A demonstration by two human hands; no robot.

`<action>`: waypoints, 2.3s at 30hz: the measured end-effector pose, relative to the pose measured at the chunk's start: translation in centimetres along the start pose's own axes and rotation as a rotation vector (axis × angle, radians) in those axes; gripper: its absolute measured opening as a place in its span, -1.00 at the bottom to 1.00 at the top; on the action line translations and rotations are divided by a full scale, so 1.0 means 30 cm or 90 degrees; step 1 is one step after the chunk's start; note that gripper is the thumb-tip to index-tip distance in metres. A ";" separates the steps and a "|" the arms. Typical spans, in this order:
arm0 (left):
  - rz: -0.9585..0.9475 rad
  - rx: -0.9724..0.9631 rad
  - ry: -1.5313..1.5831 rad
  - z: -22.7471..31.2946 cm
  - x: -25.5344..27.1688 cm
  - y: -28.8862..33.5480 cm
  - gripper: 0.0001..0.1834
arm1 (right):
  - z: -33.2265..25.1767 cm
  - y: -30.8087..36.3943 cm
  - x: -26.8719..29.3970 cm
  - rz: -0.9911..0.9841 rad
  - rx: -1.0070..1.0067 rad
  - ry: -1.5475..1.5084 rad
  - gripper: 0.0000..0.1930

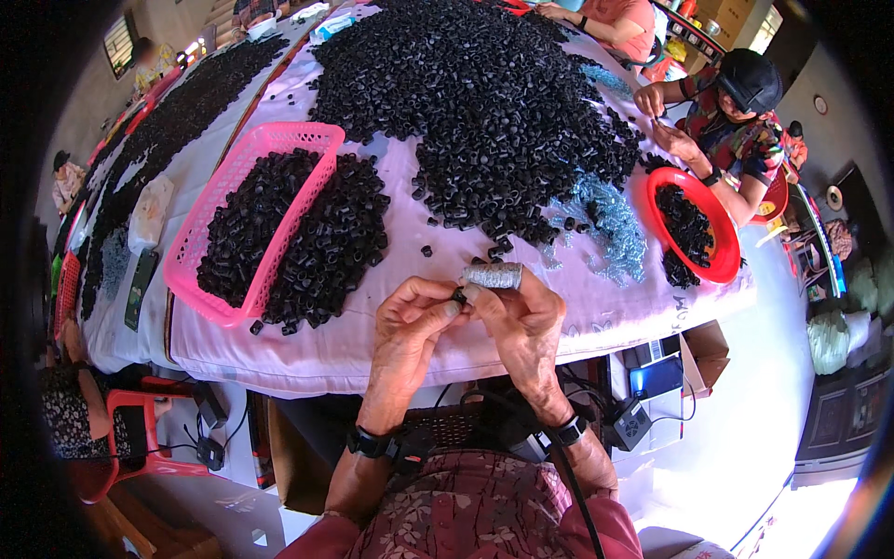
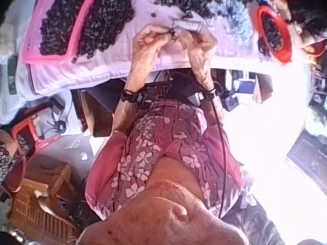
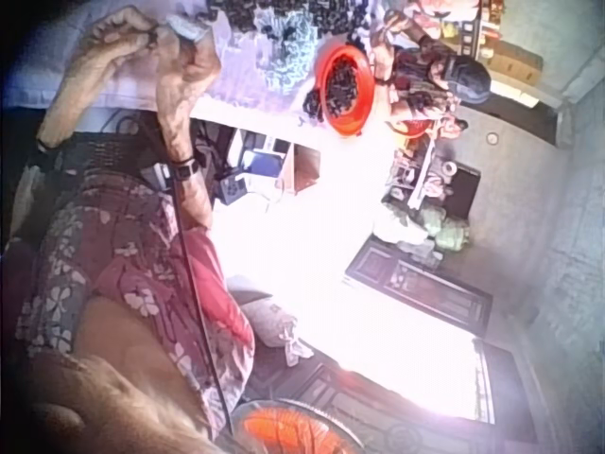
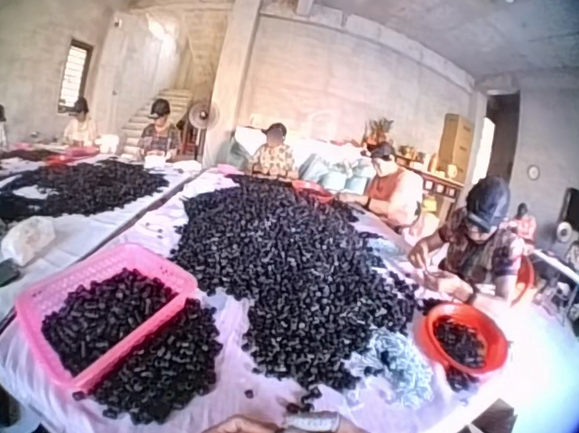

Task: Sorting small black plastic components and grouping them on the work assembly table.

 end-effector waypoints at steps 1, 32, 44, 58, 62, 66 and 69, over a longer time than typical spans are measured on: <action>0.001 -0.003 -0.001 -0.001 0.000 0.000 -0.87 | -0.003 0.000 -0.001 -0.002 0.016 -0.008 -0.83; 0.018 -0.134 -0.131 0.065 0.021 0.014 -0.83 | 0.016 -0.034 -0.050 -0.165 0.041 0.041 -0.85; 0.036 -0.047 -0.039 0.061 0.033 0.015 -0.83 | -0.054 -0.004 -0.069 -0.139 0.235 0.314 -0.85; 0.085 -0.129 0.038 0.115 0.102 -0.011 -0.83 | -0.017 -0.206 -0.061 -0.059 0.053 0.286 -0.93; 0.105 -0.154 0.099 0.114 0.116 -0.013 -0.84 | 0.077 -0.272 -0.069 -0.095 0.040 0.327 -0.95; 0.115 -0.166 0.126 0.107 0.123 -0.005 -0.84 | 0.097 -0.282 -0.115 -0.136 0.103 0.395 -0.94; 0.120 -0.160 0.116 0.108 0.124 0.008 -0.84 | 0.090 -0.268 -0.168 -0.173 0.152 0.434 -0.93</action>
Point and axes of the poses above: each hand's wrist, its own y-axis away from the middle knuckle, its own x-axis out of the back of the hand, z = x × y, the point moved 5 cm from there along -y, towards the middle knuckle, and after that the axes turned 1 degree about z, right-handed, at the moved point
